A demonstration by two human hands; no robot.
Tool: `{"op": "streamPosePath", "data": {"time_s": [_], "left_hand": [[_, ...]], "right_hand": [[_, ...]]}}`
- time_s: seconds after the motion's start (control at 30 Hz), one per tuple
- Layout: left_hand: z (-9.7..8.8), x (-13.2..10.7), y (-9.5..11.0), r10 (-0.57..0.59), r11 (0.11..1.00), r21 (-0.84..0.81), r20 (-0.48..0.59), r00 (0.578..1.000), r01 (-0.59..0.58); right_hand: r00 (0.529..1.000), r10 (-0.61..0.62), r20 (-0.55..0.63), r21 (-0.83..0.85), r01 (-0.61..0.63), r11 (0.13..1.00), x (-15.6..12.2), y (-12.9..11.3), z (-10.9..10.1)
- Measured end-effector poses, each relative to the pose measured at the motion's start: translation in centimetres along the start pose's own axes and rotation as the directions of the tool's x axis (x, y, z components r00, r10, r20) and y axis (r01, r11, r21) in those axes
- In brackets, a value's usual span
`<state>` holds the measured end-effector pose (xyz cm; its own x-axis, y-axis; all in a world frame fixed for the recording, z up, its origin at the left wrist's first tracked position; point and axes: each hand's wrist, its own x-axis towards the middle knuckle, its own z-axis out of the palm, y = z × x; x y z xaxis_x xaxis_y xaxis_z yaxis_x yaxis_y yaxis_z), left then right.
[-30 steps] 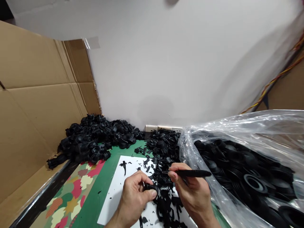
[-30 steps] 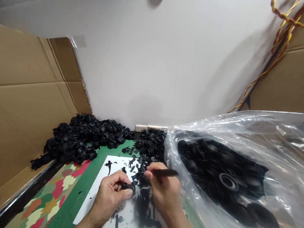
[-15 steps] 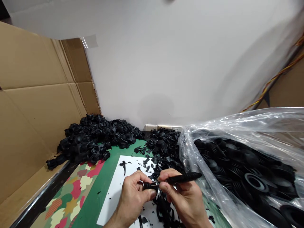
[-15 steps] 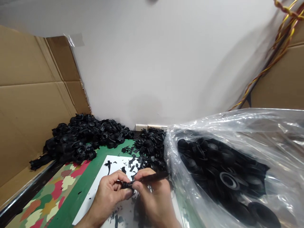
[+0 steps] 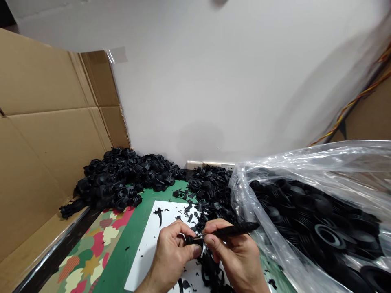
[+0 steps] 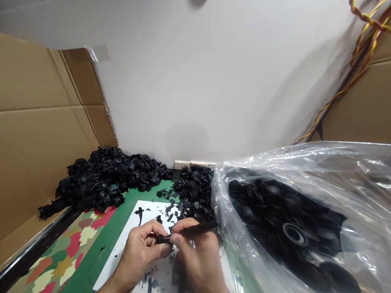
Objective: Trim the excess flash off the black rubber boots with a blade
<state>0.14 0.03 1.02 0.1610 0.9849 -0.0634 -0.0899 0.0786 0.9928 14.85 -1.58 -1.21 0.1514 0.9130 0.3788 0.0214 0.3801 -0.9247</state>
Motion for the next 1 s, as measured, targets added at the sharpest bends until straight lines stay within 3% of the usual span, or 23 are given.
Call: {"op": "streamPosePath", "data": {"time_s": [0.07,0.13,0.23,0.27,0.33,0.4,0.5,0.57,0.63,0.8,1.0], "left_hand": [[0.0,0.0,-0.1,0.005,1.0,0.006,0.005,1.0,-0.005],[0.1,-0.1,-0.2,0.006,1.0,0.006,0.013,1.0,-0.006],[0.3,-0.3,-0.2,0.031,1.0,0.002,0.026,0.999,-0.031],[0.4,-0.4,-0.2,0.051,0.999,0.003,0.029,0.998,-0.051],[0.5,-0.6,0.0,0.075,0.997,0.003,0.034,0.997,-0.075],[0.5,-0.6,0.3,0.057,0.998,-0.006,0.023,0.998,-0.057],[0.4,-0.5,0.5,-0.008,0.999,-0.039,0.001,1.0,0.008],[0.3,-0.3,0.4,-0.047,0.997,-0.058,-0.008,0.999,0.046],[0.2,-0.1,0.2,-0.074,0.995,-0.073,-0.012,0.997,0.073],[0.1,0.0,-0.3,-0.061,0.993,-0.106,-0.01,0.998,0.059],[0.0,0.3,-0.5,0.043,0.996,-0.071,-0.044,0.998,-0.046]], "right_hand": [[0.999,-0.038,-0.003,-0.01,0.038,0.999,-0.1,0.1,0.3],[0.985,-0.166,-0.045,-0.047,0.164,0.985,-0.1,0.0,0.7],[0.905,-0.425,-0.035,-0.23,0.406,0.884,0.3,-0.5,0.5],[0.892,-0.451,0.035,-0.312,0.438,0.843,0.5,-0.6,0.2],[0.837,-0.546,0.029,-0.414,0.507,0.756,1.2,-0.6,-0.6],[0.85,-0.517,-0.096,-0.455,0.424,0.783,1.6,-0.2,-1.6],[0.937,-0.263,-0.23,-0.334,0.178,0.926,1.7,0.7,-2.2],[0.976,-0.075,-0.206,-0.171,0.04,0.984,1.4,1.0,-2.0],[0.984,0.027,-0.175,-0.039,-0.034,0.999,1.0,0.9,-1.6],[0.976,0.095,-0.197,0.118,-0.072,0.99,0.4,-0.2,-0.6],[0.991,0.039,-0.13,0.127,-0.022,0.992,0.4,-0.8,-0.4]]}}
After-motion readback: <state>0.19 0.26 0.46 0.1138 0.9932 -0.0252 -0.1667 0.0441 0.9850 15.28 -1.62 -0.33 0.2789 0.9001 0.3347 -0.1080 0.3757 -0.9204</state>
